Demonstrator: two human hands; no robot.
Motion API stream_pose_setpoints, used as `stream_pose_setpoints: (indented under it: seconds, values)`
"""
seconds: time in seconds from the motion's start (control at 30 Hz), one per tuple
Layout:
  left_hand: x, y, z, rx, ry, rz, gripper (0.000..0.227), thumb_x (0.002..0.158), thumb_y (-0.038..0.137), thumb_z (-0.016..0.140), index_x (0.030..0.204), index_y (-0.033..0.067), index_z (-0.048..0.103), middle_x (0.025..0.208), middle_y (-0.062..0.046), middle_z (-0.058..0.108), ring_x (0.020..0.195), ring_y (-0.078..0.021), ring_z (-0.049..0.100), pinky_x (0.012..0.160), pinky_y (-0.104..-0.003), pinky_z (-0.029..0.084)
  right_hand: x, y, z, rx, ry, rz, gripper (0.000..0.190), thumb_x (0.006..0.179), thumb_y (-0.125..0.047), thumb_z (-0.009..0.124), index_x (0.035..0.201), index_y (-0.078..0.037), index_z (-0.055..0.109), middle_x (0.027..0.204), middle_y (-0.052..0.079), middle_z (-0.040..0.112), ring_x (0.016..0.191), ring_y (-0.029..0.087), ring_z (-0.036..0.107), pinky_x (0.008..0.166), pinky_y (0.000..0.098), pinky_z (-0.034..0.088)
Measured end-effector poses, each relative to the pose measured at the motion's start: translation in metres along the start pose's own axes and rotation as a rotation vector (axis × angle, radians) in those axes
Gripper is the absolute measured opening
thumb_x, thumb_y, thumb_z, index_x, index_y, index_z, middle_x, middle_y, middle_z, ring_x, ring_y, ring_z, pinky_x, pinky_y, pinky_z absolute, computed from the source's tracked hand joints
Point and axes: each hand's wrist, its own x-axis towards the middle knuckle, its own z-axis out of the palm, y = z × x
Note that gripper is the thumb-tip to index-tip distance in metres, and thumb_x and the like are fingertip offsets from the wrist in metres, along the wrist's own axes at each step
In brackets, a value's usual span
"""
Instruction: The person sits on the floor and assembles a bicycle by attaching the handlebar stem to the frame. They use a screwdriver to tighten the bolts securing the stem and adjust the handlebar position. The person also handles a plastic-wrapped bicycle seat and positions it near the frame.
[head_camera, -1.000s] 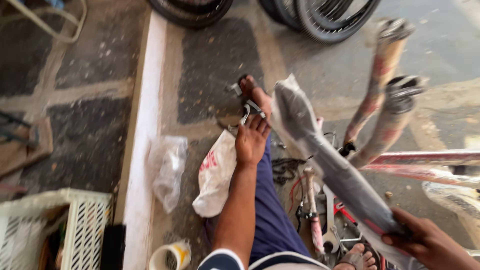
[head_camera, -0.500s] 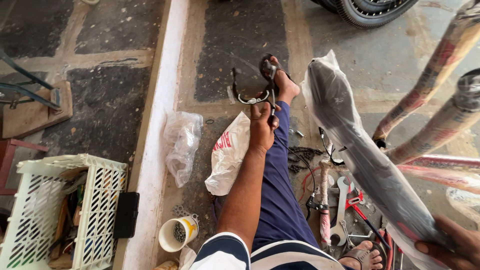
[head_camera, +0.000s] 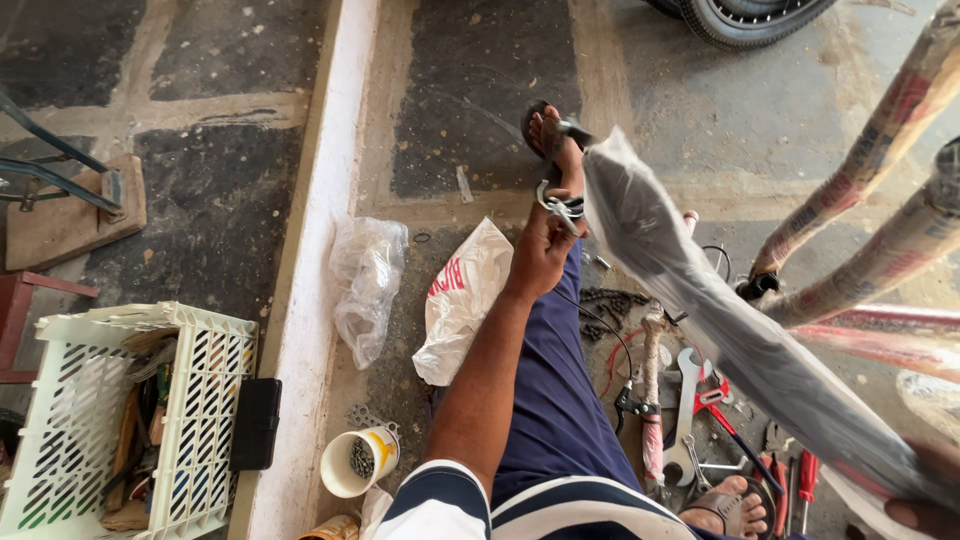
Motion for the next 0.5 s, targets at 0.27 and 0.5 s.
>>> stream_pose_setpoints:
  seconds: [0.27,0.5]
  values:
    - [-0.015,0.022,0.021,0.416,-0.191,0.188,0.046,0.103,0.026,0.066,0.138,0.0092,0.041,0.088,-0.009,0.073,0.075,-0.0319,0.074,0.058,-0.043,0.055,-0.024,-0.018,-0.007,-0.002,-0.025,0.030,0.078,0.074,-0.044,0.085,0.142,-0.015,0.059,0.099,0.013,0.083,0.092,0.025,0.080,0.087,0.0384,0.061]
    - [-0.029,0.036,0.035,0.558,-0.213,0.236,0.039,0.104,0.026,0.065,0.133,0.0096,0.045,0.077,-0.011,0.069,0.067,-0.0340,0.071,0.054,-0.046,0.052,-0.035,-0.054,-0.015,-0.009,-0.007,0.014,0.070,0.081,-0.049,0.080,0.138,-0.017,0.059,0.097,0.014,0.077,0.088,0.028,0.075,0.084,0.0443,0.058]
